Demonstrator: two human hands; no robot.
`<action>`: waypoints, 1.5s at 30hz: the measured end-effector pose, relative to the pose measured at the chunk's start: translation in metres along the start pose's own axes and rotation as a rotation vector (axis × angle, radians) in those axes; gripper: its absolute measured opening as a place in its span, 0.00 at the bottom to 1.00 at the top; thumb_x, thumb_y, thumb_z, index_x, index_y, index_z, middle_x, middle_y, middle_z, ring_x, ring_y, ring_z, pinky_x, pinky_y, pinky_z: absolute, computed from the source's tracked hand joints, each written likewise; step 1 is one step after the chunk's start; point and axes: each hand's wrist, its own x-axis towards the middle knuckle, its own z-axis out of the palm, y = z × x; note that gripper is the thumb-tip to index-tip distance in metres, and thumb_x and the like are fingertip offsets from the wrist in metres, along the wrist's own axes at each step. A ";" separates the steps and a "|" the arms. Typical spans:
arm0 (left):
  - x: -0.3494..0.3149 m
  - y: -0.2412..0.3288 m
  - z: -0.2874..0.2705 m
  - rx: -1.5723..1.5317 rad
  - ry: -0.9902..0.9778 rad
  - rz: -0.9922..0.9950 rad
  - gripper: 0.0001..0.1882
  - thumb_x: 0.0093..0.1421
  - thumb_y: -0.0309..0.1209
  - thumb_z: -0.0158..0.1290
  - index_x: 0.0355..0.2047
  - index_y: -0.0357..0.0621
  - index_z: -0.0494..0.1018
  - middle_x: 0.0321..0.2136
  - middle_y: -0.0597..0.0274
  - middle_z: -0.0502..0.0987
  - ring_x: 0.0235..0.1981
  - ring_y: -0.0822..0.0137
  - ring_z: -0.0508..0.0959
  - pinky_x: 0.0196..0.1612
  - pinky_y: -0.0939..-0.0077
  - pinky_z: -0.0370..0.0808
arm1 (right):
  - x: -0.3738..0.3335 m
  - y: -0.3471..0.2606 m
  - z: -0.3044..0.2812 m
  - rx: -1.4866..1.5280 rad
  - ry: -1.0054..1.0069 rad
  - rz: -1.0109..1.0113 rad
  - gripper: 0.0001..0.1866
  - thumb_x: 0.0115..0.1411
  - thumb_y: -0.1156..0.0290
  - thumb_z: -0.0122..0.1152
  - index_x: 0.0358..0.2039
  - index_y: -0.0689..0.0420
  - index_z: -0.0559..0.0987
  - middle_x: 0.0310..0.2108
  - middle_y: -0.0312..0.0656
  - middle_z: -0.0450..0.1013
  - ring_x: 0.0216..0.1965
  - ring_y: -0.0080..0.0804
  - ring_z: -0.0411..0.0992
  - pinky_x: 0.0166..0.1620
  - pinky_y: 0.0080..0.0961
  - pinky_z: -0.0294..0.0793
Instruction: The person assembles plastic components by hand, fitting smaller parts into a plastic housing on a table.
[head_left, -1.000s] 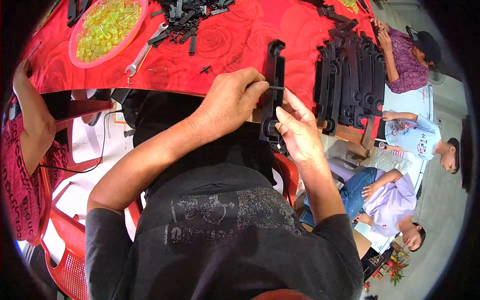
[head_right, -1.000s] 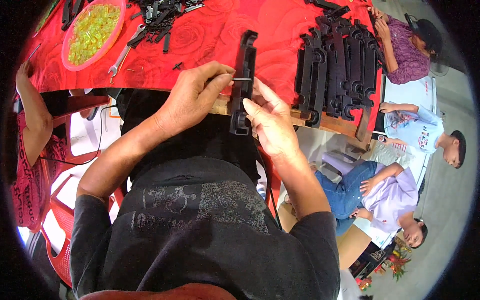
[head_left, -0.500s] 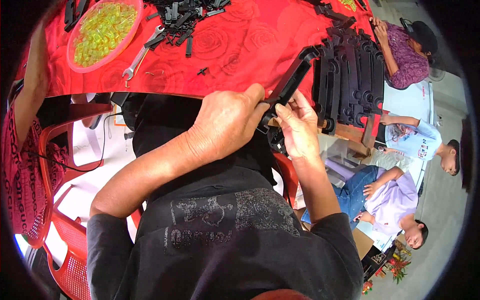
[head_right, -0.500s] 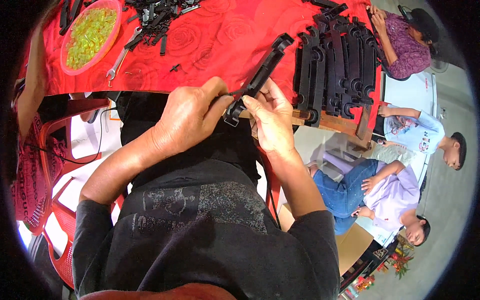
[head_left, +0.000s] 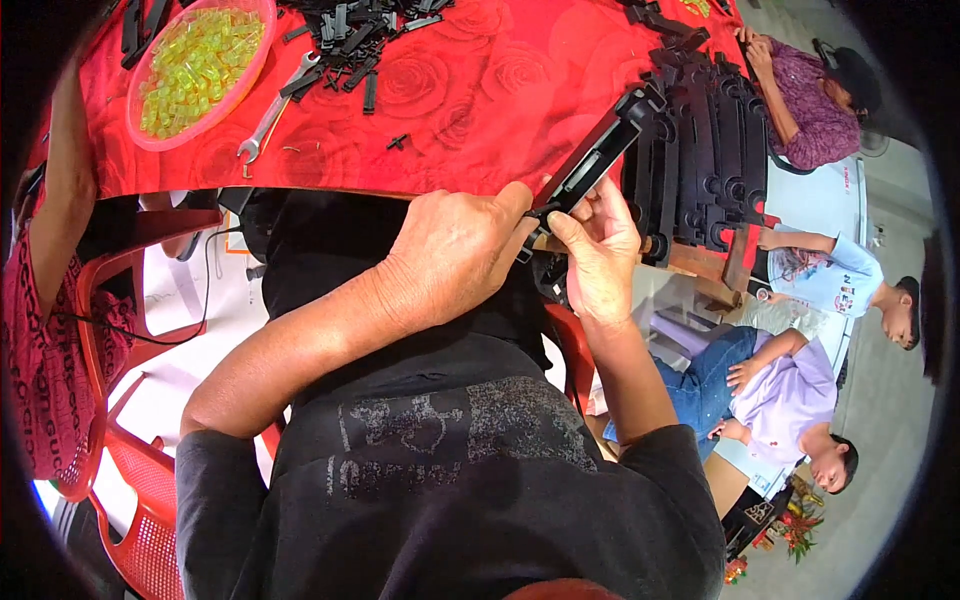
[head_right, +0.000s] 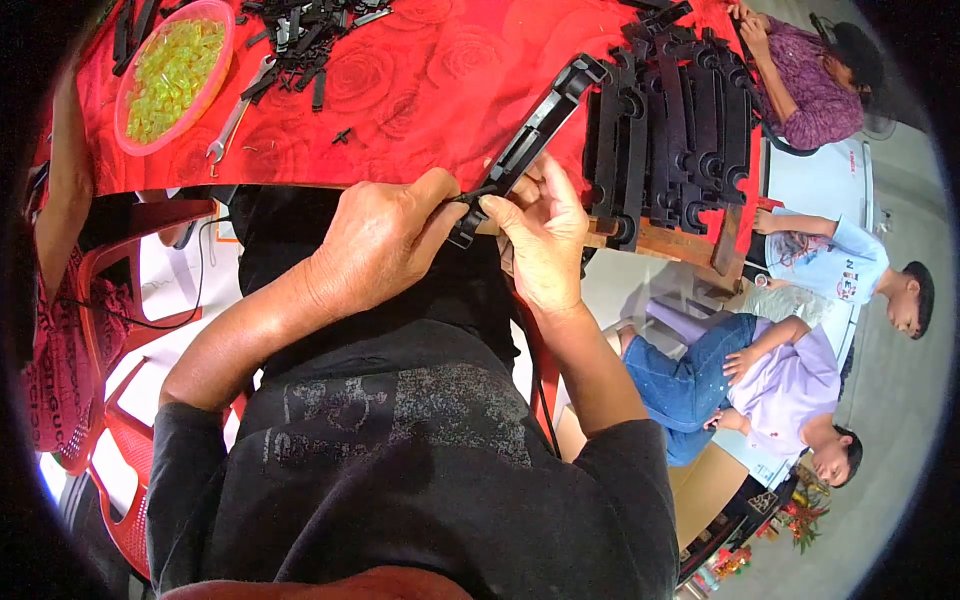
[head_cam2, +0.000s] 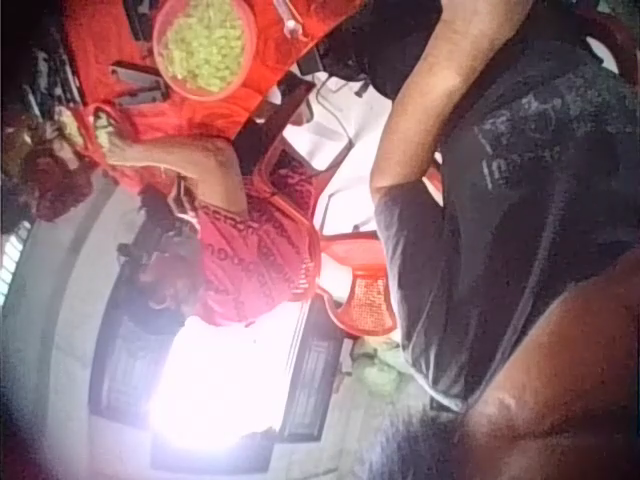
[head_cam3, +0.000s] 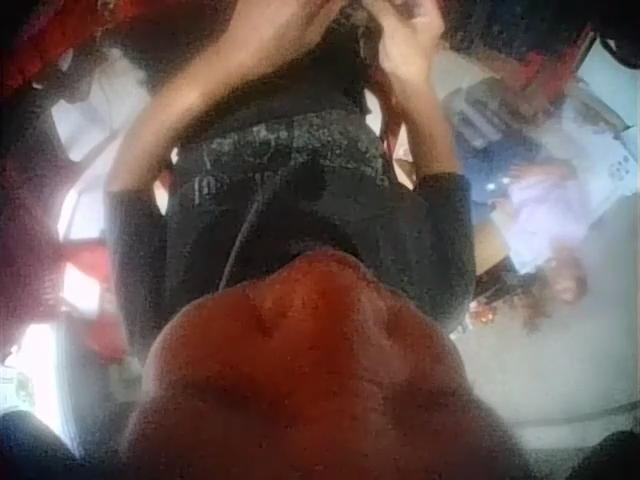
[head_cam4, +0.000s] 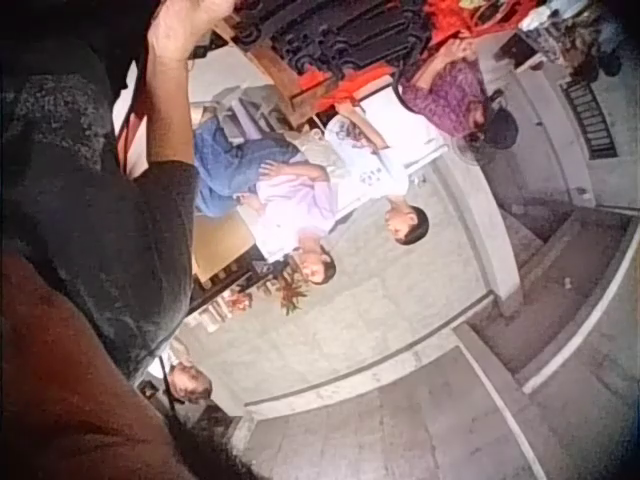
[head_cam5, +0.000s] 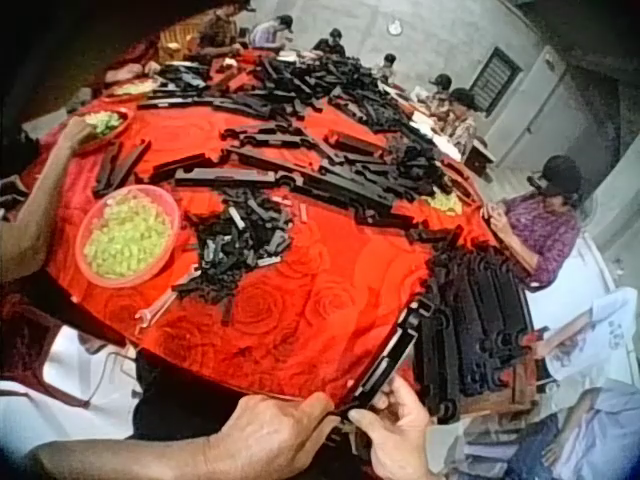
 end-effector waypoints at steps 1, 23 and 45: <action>0.001 0.001 -0.001 -0.001 0.000 0.000 0.08 0.61 0.32 0.57 0.32 0.42 0.70 0.17 0.48 0.73 0.22 0.46 0.78 0.23 0.55 0.72 | 0.000 -0.001 0.003 0.017 0.007 -0.011 0.30 0.54 0.91 0.62 0.58 0.64 0.68 0.48 0.39 0.73 0.48 0.25 0.73 0.52 0.23 0.75; 0.007 0.001 0.000 0.092 0.006 0.056 0.11 0.61 0.33 0.57 0.29 0.43 0.67 0.15 0.51 0.72 0.19 0.47 0.77 0.21 0.55 0.71 | -0.003 0.004 0.002 0.009 -0.010 -0.018 0.32 0.55 0.90 0.62 0.61 0.67 0.66 0.50 0.41 0.73 0.50 0.27 0.73 0.53 0.24 0.74; 0.009 -0.001 0.011 0.109 0.059 0.124 0.08 0.58 0.29 0.54 0.31 0.41 0.66 0.15 0.53 0.74 0.19 0.49 0.78 0.20 0.56 0.73 | 0.009 -0.001 0.000 0.228 0.162 0.136 0.14 0.70 0.64 0.53 0.48 0.62 0.74 0.45 0.45 0.76 0.47 0.36 0.77 0.48 0.31 0.79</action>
